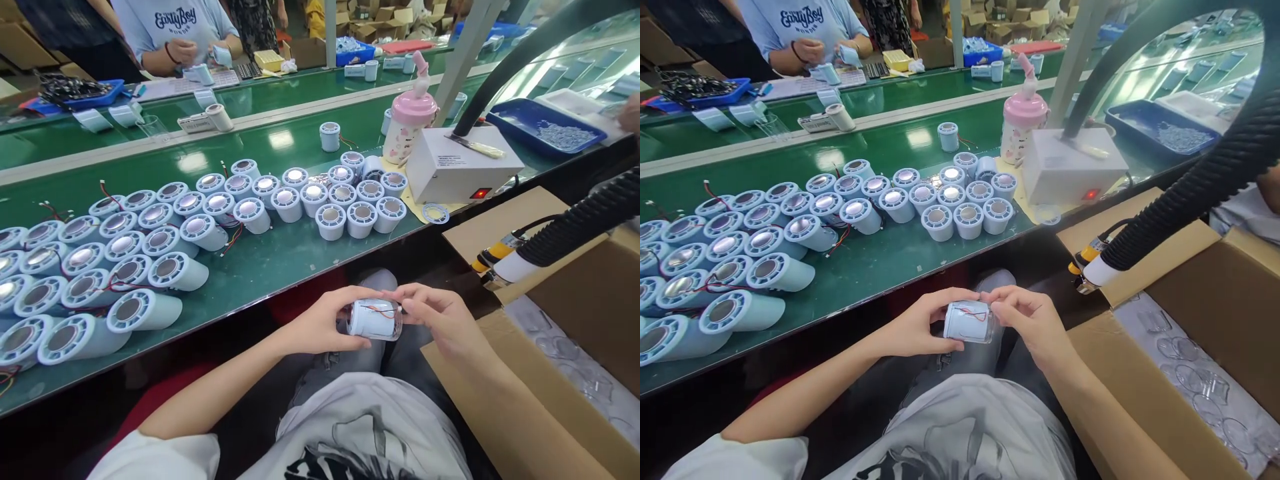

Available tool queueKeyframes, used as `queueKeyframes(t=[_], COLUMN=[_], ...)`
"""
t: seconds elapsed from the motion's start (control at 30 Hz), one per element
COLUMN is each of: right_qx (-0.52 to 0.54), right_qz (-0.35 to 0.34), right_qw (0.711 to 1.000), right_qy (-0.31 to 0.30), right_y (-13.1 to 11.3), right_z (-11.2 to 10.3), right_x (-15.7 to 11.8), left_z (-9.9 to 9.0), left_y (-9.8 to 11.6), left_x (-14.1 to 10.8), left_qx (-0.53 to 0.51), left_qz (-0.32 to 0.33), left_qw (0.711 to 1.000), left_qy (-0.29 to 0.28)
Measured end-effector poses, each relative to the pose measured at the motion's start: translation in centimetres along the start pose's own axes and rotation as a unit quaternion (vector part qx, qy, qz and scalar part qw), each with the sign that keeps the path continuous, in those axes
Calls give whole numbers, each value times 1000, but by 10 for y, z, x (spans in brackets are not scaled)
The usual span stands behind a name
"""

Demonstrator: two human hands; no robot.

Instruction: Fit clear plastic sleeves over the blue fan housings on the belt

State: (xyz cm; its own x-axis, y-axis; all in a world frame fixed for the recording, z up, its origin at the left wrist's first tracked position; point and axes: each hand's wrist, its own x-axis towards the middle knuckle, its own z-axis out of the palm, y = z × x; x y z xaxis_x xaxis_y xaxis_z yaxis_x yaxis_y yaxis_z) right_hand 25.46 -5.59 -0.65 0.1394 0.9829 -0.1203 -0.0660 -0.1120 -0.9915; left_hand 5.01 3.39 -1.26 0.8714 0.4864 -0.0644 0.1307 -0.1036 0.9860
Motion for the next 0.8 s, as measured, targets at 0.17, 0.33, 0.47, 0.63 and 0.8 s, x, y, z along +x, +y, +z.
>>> queueKeyframes(t=[0.17, 0.33, 0.47, 0.63, 0.8], right_qx=[-183, -260, -210, -173, -133], right_qz=[-157, -162, -114, -92, -33], right_qw=[968, 950, 968, 977, 984], right_qy=[-69, -66, -74, -86, -109], right_y=[5, 7, 2, -3, -4], right_z=[-4, -5, -6, -7, -10], right_x=[-8, -20, -22, -23, -25], left_z=[3, 2, -1, -1, 0], left_y=[3, 10, 17, 20, 21], left_x=[-2, -6, -9, -11, -12], left_qx=[-179, -163, -96, -61, -35], left_qz=[-50, -84, -39, 4, 14], left_qw=[982, 983, 995, 998, 999], left_qy=[23, -5, -4, -10, -9])
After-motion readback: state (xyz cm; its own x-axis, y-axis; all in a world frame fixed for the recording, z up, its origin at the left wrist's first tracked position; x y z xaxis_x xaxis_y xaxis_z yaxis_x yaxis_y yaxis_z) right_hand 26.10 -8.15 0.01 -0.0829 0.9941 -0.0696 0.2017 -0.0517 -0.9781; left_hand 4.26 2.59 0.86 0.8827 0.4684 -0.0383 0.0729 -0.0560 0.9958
